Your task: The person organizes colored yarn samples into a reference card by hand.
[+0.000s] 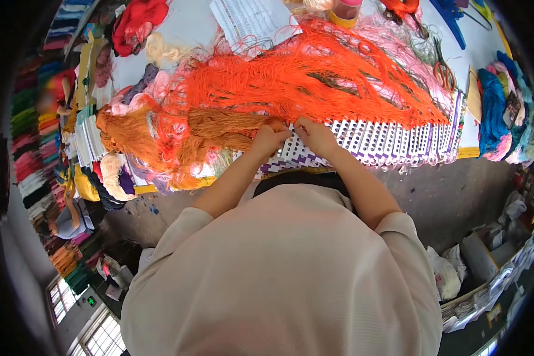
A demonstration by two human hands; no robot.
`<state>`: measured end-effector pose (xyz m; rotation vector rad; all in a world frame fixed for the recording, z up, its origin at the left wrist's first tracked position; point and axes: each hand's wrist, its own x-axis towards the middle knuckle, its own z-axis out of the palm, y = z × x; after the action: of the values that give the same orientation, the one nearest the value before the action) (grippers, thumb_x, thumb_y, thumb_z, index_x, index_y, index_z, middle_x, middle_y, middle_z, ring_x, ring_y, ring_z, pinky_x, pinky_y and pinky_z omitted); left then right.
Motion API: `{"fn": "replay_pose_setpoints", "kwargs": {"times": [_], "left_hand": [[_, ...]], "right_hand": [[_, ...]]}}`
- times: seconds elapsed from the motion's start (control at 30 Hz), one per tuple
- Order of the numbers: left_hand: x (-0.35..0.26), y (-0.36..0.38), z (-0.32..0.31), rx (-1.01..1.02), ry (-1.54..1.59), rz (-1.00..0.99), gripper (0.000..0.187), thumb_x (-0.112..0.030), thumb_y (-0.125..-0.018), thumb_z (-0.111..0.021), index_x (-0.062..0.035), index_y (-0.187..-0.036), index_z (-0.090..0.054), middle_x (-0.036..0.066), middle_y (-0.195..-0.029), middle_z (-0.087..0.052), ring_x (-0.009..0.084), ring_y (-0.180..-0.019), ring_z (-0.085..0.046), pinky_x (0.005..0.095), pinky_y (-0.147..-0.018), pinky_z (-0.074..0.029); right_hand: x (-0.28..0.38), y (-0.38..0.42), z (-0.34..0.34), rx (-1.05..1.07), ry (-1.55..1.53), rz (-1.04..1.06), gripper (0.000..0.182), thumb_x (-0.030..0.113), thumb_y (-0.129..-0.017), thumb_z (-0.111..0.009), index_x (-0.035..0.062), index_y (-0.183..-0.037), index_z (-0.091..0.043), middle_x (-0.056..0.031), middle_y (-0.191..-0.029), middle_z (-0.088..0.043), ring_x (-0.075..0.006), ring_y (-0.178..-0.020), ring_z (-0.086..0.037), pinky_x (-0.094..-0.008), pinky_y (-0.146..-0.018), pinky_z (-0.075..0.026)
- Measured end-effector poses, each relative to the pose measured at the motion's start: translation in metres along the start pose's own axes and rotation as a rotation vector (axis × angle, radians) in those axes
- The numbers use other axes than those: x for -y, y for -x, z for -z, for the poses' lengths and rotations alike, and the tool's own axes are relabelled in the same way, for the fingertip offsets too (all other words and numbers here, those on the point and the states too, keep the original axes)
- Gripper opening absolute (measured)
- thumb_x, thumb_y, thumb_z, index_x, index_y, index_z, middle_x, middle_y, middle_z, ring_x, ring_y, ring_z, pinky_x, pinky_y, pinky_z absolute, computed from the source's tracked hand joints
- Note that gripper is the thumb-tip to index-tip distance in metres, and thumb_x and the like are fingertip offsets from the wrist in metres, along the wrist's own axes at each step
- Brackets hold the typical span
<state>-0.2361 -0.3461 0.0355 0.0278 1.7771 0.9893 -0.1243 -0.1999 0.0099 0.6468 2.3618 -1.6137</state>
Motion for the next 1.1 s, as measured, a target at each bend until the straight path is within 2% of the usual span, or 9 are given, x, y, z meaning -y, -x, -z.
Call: {"fn": "replay_pose_setpoints", "kwargs": {"times": [0.1, 0.33, 0.43, 0.5, 0.63, 0.73, 0.93, 1.03, 1.1], "left_hand": [[0.016, -0.015, 0.005, 0.134, 0.370, 0.047, 0.012, -0.018, -0.088, -0.064, -0.0085, -0.080, -0.062, -0.001, -0.051, -0.045, 0.0094, -0.037, -0.035, 0.0284, -0.034, -0.022], [0.002, -0.014, 0.006, 0.207, 0.179, 0.078, 0.014, -0.017, -0.090, -0.060, -0.0077, -0.078, -0.060, 0.000, -0.054, -0.049, 0.0097, -0.038, -0.036, 0.0288, -0.034, -0.024], [0.013, -0.018, 0.009, 0.101, -0.074, -0.072, 0.012, -0.016, -0.089, -0.059, -0.0064, -0.082, -0.063, 0.001, -0.055, -0.051, 0.0093, -0.041, -0.041, 0.0268, -0.037, -0.028], [0.020, -0.021, 0.017, -0.191, -0.191, -0.420, 0.011, -0.014, -0.088, -0.059, -0.0053, -0.085, -0.066, 0.001, -0.059, -0.055, 0.0082, -0.046, -0.045, 0.0247, -0.041, -0.032], [0.004, 0.003, 0.026, 0.133, 0.619, 0.046, 0.011, -0.014, -0.086, -0.061, -0.0057, -0.089, -0.067, 0.001, -0.063, -0.060, 0.0062, -0.048, -0.044, 0.0229, -0.042, -0.029], [0.001, 0.008, 0.020, 0.400, 0.794, 0.187, 0.014, -0.014, -0.088, -0.058, -0.0076, -0.099, -0.065, 0.002, -0.063, -0.060, 0.0057, -0.046, -0.042, 0.0215, -0.041, -0.028], [0.004, 0.000, -0.003, 0.249, 0.046, 0.031, 0.019, -0.014, -0.084, -0.059, -0.0055, -0.099, -0.067, 0.005, -0.077, -0.069, 0.0077, -0.052, -0.049, 0.0279, -0.043, -0.036], [0.027, -0.018, 0.004, 0.132, -0.376, -0.368, 0.015, -0.017, -0.084, -0.059, -0.0051, -0.087, -0.068, 0.004, -0.075, -0.068, 0.0091, -0.048, -0.048, 0.0301, -0.044, -0.037], [0.031, -0.028, 0.033, -0.235, -0.800, -0.472, 0.017, -0.020, -0.084, -0.061, -0.0064, -0.078, -0.068, 0.003, -0.070, -0.066, 0.0100, -0.046, -0.047, 0.0310, -0.046, -0.038]], "right_hand": [[0.000, -0.007, 0.001, 0.070, -0.132, -0.062, 0.012, 0.020, -0.094, -0.056, 0.0096, -0.099, -0.054, -0.0099, -0.068, -0.060, -0.0232, -0.060, -0.061, -0.0374, -0.056, -0.048], [0.010, -0.009, 0.010, 0.175, -0.284, -0.220, 0.010, 0.017, -0.094, -0.056, 0.0071, -0.098, -0.052, -0.0050, -0.063, -0.058, -0.0140, -0.052, -0.055, -0.0302, -0.046, -0.045], [0.006, -0.006, 0.005, 0.137, -0.309, -0.205, 0.009, 0.015, -0.093, -0.055, 0.0061, -0.096, -0.054, -0.0052, -0.064, -0.059, -0.0137, -0.054, -0.056, -0.0297, -0.048, -0.046], [-0.001, -0.006, 0.001, 0.100, -0.341, -0.193, 0.009, 0.014, -0.093, -0.055, 0.0056, -0.095, -0.055, -0.0054, -0.065, -0.059, -0.0135, -0.055, -0.057, -0.0292, -0.049, -0.046], [-0.006, -0.006, -0.001, 0.130, -0.333, -0.220, 0.008, 0.012, -0.091, -0.056, 0.0057, -0.096, -0.057, -0.0052, -0.067, -0.061, -0.0126, -0.057, -0.058, -0.0270, -0.052, -0.047], [0.002, -0.001, 0.002, 0.140, -0.350, -0.233, 0.012, 0.014, -0.089, -0.061, 0.0050, -0.097, -0.058, -0.0050, -0.070, -0.062, -0.0114, -0.058, -0.058, -0.0257, -0.052, -0.046], [0.002, -0.002, -0.002, 0.108, -0.607, -0.243, 0.028, 0.021, -0.083, -0.074, 0.0040, -0.102, -0.060, -0.0037, -0.070, -0.061, -0.0091, -0.058, -0.054, -0.0248, -0.053, -0.043], [-0.017, -0.006, -0.011, 0.083, -0.420, -0.185, 0.034, 0.023, -0.080, -0.078, 0.0051, -0.103, -0.060, -0.0032, -0.071, -0.060, -0.0112, -0.061, -0.055, -0.0276, -0.055, -0.043], [-0.020, -0.005, -0.014, 0.058, -0.237, -0.123, 0.035, 0.023, -0.078, -0.079, 0.0058, -0.103, -0.061, -0.0033, -0.071, -0.060, -0.0129, -0.063, -0.056, -0.0295, -0.056, -0.045]]}}
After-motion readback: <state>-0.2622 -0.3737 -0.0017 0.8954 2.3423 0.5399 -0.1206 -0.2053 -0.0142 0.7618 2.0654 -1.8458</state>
